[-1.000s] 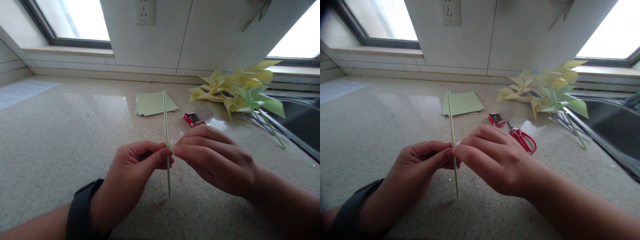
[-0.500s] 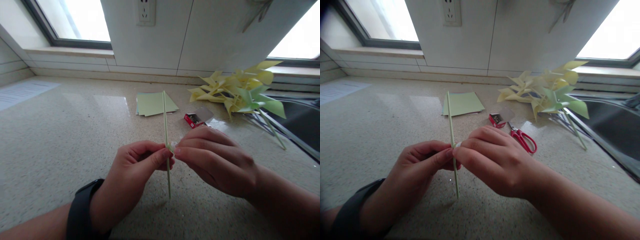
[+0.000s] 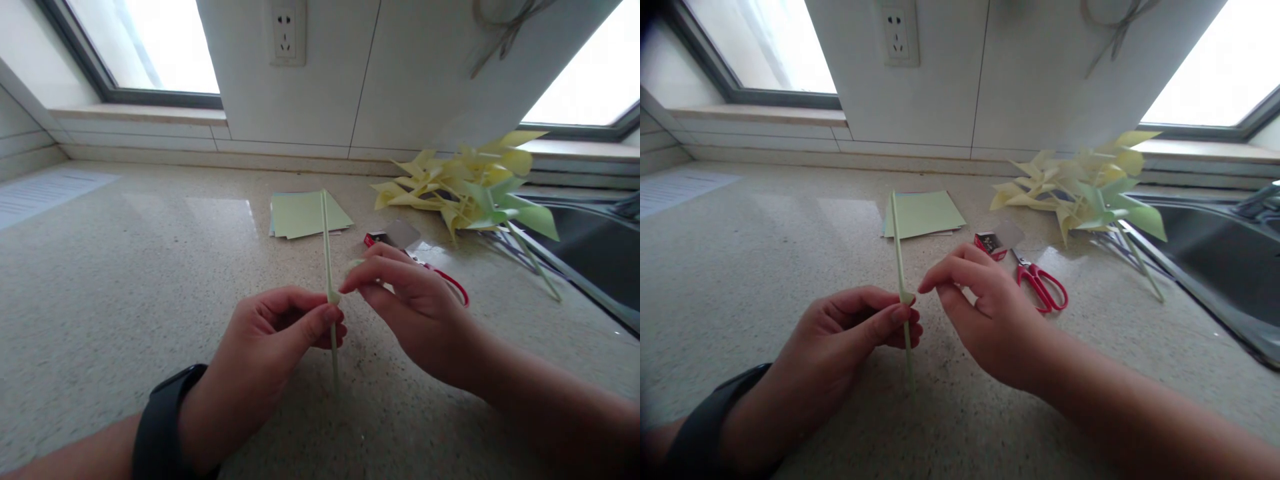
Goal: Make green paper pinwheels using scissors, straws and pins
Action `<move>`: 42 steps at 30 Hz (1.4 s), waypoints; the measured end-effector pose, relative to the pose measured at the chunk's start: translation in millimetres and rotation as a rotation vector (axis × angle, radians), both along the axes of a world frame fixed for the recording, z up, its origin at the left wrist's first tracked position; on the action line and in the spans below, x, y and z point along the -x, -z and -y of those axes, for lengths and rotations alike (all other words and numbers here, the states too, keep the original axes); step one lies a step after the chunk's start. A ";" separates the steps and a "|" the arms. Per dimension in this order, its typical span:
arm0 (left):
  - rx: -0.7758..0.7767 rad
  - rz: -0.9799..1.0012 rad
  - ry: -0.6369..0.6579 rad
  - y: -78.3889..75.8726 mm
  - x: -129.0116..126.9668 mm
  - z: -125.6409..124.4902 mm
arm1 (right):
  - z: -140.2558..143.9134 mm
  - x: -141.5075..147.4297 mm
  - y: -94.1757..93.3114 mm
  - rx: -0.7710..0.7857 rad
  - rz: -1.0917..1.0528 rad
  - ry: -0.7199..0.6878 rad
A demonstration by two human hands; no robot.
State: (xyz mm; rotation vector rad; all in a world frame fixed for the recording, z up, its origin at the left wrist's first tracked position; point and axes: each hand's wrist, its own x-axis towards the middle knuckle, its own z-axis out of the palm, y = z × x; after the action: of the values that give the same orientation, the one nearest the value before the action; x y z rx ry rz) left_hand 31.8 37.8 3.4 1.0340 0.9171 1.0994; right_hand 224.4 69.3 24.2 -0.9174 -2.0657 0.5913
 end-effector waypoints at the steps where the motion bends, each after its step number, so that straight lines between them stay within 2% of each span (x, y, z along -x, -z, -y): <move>1: -0.007 -0.013 -0.002 -0.6 -0.2 -0.1 | 0.8 1.7 0.8 0.049 -0.009 -0.005; 6: -0.035 -0.067 0.010 -2.6 0.1 0.5 | 3.0 7.6 4.7 0.213 -0.091 0.008; 11: -0.035 -0.094 0.007 -2.3 1.4 1.6 | 0.9 9.1 7.8 0.279 -0.149 0.034; 22: -0.002 -0.086 -0.001 -3.9 -1.4 -2.6 | -0.4 11.0 8.1 0.261 -0.126 0.070; 34: -0.079 -0.151 0.000 -6.7 -1.5 1.0 | 1.1 9.5 8.6 0.311 -0.170 0.030; 42: -0.072 -0.222 0.040 -14.7 -0.7 0.5 | -1.9 6.2 7.4 0.283 -0.207 -0.060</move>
State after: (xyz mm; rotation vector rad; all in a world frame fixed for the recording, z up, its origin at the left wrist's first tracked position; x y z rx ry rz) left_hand 32.5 37.3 18.1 1.2471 1.0349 1.0041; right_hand 218.3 71.2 16.8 -0.9121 -1.8582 0.9881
